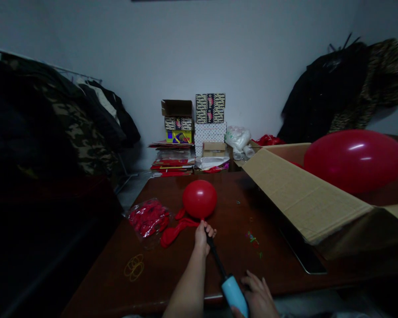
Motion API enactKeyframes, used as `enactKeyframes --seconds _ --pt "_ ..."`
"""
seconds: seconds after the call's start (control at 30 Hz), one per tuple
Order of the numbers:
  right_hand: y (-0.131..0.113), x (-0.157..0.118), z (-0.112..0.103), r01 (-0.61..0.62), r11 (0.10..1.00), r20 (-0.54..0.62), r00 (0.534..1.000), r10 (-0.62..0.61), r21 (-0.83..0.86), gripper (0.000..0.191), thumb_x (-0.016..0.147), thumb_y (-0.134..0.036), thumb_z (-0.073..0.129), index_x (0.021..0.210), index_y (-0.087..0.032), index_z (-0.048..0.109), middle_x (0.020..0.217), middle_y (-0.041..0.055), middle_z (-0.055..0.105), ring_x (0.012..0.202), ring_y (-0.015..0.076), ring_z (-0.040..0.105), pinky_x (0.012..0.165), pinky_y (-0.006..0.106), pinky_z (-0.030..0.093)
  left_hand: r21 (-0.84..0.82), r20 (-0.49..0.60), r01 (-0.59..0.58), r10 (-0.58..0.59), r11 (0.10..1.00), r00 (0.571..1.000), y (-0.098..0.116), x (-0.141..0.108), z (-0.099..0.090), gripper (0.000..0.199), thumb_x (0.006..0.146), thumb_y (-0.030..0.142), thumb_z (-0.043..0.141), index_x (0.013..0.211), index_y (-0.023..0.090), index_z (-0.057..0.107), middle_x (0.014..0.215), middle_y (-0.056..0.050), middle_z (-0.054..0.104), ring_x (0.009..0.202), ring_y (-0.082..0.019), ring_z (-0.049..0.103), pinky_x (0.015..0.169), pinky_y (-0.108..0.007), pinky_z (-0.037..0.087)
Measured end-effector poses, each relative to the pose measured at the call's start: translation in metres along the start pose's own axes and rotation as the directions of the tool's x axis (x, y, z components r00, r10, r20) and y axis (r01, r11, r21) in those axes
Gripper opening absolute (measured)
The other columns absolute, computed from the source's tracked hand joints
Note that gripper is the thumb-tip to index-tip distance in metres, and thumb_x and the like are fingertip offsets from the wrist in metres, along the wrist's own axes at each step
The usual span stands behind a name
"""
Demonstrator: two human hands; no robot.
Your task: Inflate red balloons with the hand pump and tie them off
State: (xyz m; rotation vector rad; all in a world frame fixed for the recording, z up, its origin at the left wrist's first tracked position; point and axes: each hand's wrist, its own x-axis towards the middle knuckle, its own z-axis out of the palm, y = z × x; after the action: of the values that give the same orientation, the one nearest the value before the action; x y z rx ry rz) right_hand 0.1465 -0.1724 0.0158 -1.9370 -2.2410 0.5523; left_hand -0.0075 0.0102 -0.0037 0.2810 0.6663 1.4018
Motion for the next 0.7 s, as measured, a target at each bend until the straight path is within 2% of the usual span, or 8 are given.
enactKeyframes --seconds 0.1,0.17,0.23,0.33,0.53,0.7 --pt "-0.017 0.021 -0.015 -0.021 0.999 -0.028 0.999 0.022 0.029 0.045 0.075 -0.050 0.045 0.094 -0.016 0.066 0.125 0.0119 0.051 0.127 0.0320 0.030 0.106 0.051 0.011 -0.002 0.002 0.000 0.000 1.000 1.000 0.000 0.000 0.001 0.030 0.077 0.040 0.057 0.064 0.019 0.039 0.045 0.009 0.036 0.035 -0.005 0.029 0.058 -0.028 0.042" --pt "-0.028 0.037 -0.023 -0.026 0.999 -0.100 0.995 0.030 0.043 0.044 0.077 -0.050 0.043 0.093 -0.016 0.066 0.123 0.0115 0.052 0.127 0.0309 0.030 0.107 0.049 0.009 -0.005 -0.002 -0.006 0.006 1.000 1.000 0.001 0.001 0.002 0.030 0.077 0.040 0.057 0.064 0.019 0.039 0.045 0.009 0.036 0.036 -0.005 0.029 0.058 -0.028 0.042" --pt "-0.036 0.051 -0.026 -0.023 0.999 -0.167 0.985 0.030 0.045 0.044 0.077 -0.050 0.043 0.091 -0.015 0.066 0.121 0.0116 0.053 0.126 0.0302 0.030 0.107 0.047 0.009 -0.010 -0.009 -0.011 0.011 1.000 1.000 0.001 0.002 0.002 0.031 0.077 0.039 0.057 0.063 0.019 0.038 0.044 0.009 0.035 0.036 -0.005 0.029 0.058 -0.028 0.042" --pt "-0.042 0.063 -0.024 -0.031 0.998 -0.202 0.978 0.040 0.047 0.044 0.078 -0.048 0.042 0.092 -0.014 0.066 0.118 0.0120 0.054 0.125 0.0297 0.033 0.107 0.045 0.010 -0.015 -0.011 -0.007 0.007 1.000 1.000 0.002 0.002 0.002 0.032 0.076 0.041 0.058 0.063 0.019 0.038 0.045 0.009 0.036 0.036 -0.005 0.029 0.059 -0.029 0.042" --pt "-0.038 0.055 -0.016 -0.030 0.998 -0.224 0.974 0.042 0.056 0.044 0.079 -0.050 0.042 0.096 -0.017 0.065 0.114 0.0101 0.057 0.123 0.0296 0.035 0.107 0.047 0.010 0.005 0.003 -0.029 0.029 1.000 1.000 -0.002 0.002 0.001 0.034 0.075 0.043 0.058 0.062 0.019 0.039 0.044 0.009 0.036 0.035 -0.006 0.029 0.057 -0.029 0.042" --pt "-0.029 0.037 -0.011 -0.027 0.999 -0.191 0.981 0.032 0.025 0.044 0.079 -0.050 0.044 0.097 -0.017 0.065 0.114 0.0113 0.057 0.124 0.0301 0.034 0.107 0.048 0.009 0.007 0.000 -0.061 0.061 0.998 0.998 -0.003 0.002 -0.001 0.034 0.074 0.042 0.059 0.062 0.019 0.038 0.044 0.009 0.033 0.034 -0.005 0.028 0.050 -0.026 0.037"
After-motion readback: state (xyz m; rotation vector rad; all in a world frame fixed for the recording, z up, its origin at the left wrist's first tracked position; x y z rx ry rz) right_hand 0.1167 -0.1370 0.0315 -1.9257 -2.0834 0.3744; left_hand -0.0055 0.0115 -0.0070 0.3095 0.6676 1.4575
